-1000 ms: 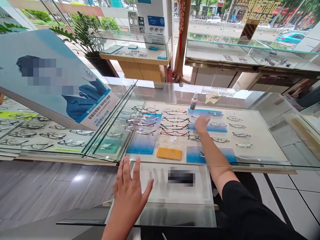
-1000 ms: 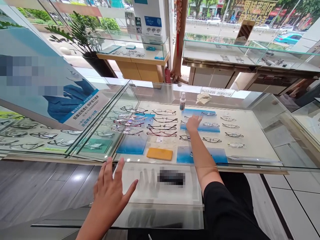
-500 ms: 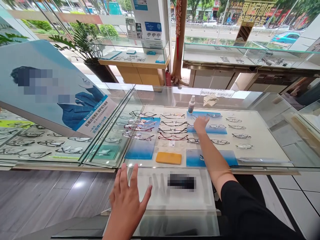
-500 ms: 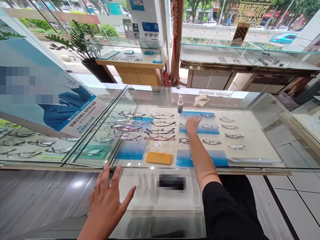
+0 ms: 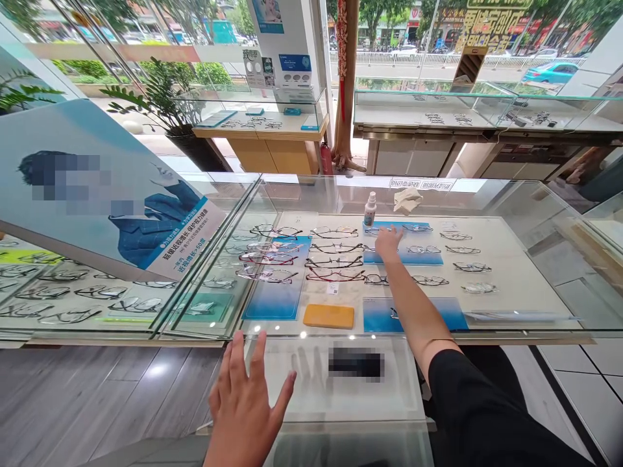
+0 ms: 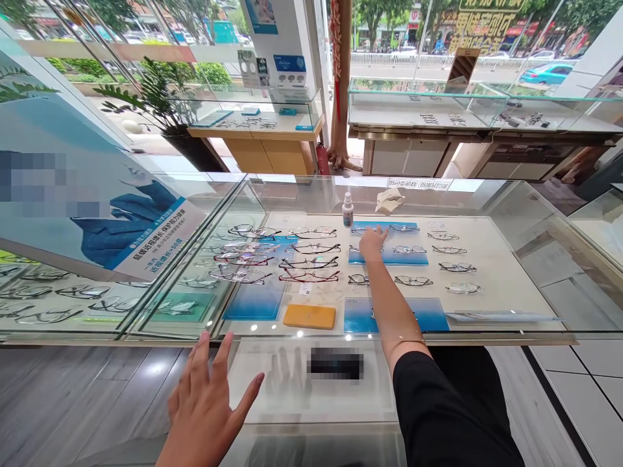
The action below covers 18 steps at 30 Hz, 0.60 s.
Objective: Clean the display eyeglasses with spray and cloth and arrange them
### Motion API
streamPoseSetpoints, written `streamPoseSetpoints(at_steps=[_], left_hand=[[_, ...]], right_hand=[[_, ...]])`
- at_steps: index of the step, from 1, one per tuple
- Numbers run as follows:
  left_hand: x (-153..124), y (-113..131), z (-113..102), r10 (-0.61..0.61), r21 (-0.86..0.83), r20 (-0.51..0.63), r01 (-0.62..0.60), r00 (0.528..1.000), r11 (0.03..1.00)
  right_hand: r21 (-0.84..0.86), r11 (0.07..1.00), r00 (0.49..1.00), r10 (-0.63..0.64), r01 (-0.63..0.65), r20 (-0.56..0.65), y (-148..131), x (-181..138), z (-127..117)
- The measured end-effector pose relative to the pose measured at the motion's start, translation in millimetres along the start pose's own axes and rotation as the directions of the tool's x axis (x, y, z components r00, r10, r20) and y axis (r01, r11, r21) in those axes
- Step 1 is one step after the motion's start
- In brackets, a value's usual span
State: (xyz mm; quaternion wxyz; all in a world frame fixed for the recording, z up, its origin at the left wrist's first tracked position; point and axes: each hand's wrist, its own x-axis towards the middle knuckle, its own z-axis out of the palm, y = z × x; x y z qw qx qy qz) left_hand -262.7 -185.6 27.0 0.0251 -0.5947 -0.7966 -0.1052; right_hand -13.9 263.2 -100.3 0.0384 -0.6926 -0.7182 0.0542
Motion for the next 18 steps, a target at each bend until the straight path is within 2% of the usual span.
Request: streamPoseSetpoints(at_steps=[14,18], left_hand=[[0,-2,4,-0.004,-0.017,-0.008,0.004,1.0,1.0],[1,-3,5,-0.004,-0.03,-0.021,0.003,1.0,1.0]], right_hand=[[0.032,0.999,0.998,0.018,-0.02,0.053,3,12,-7],[0.052,0.997,0.998,0.05,-0.051,0.026,1,6,-13]])
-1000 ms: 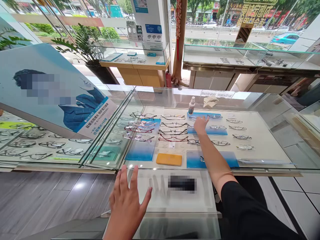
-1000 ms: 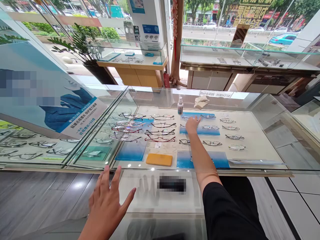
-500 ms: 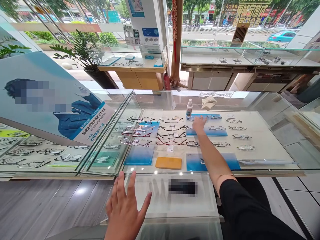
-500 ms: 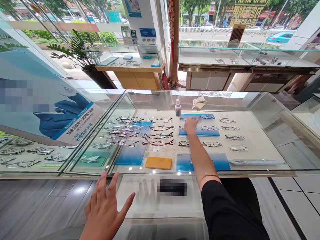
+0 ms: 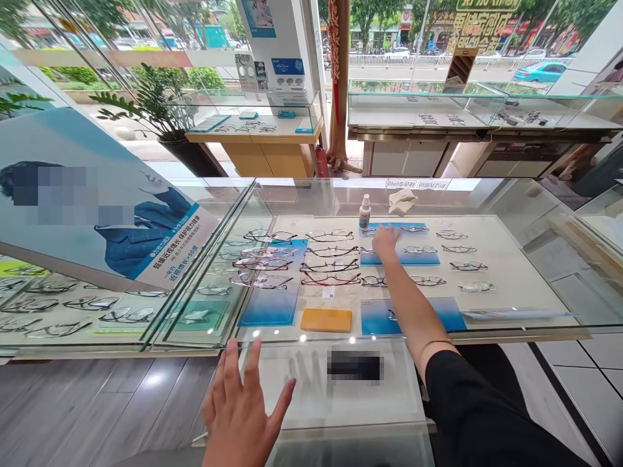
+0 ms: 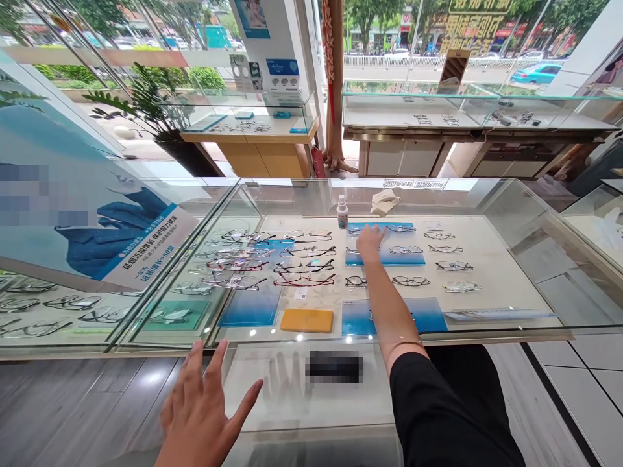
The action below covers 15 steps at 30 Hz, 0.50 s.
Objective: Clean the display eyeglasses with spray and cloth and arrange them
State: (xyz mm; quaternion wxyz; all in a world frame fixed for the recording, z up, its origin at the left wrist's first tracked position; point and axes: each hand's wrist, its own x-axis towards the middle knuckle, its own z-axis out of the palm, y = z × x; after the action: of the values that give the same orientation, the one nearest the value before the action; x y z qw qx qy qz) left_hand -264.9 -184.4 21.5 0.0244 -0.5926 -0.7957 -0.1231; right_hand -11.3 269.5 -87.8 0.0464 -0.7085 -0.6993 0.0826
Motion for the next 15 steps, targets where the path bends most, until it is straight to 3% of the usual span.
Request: streamPoseSetpoints(at_steps=[3,15], left_hand=[[0,0,0,0.006,-0.014,0.004,-0.005,1.0,1.0],[-1,-7,8,0.038,0.009,-0.02,-0.038,0.999,0.999]], right_hand=[[0.017,0.999,0.999,0.044,-0.043,-0.031,1,-11,-3],[-0.019,0.992,0.991,0.126,-0.126,0.037,6,-39,-3]])
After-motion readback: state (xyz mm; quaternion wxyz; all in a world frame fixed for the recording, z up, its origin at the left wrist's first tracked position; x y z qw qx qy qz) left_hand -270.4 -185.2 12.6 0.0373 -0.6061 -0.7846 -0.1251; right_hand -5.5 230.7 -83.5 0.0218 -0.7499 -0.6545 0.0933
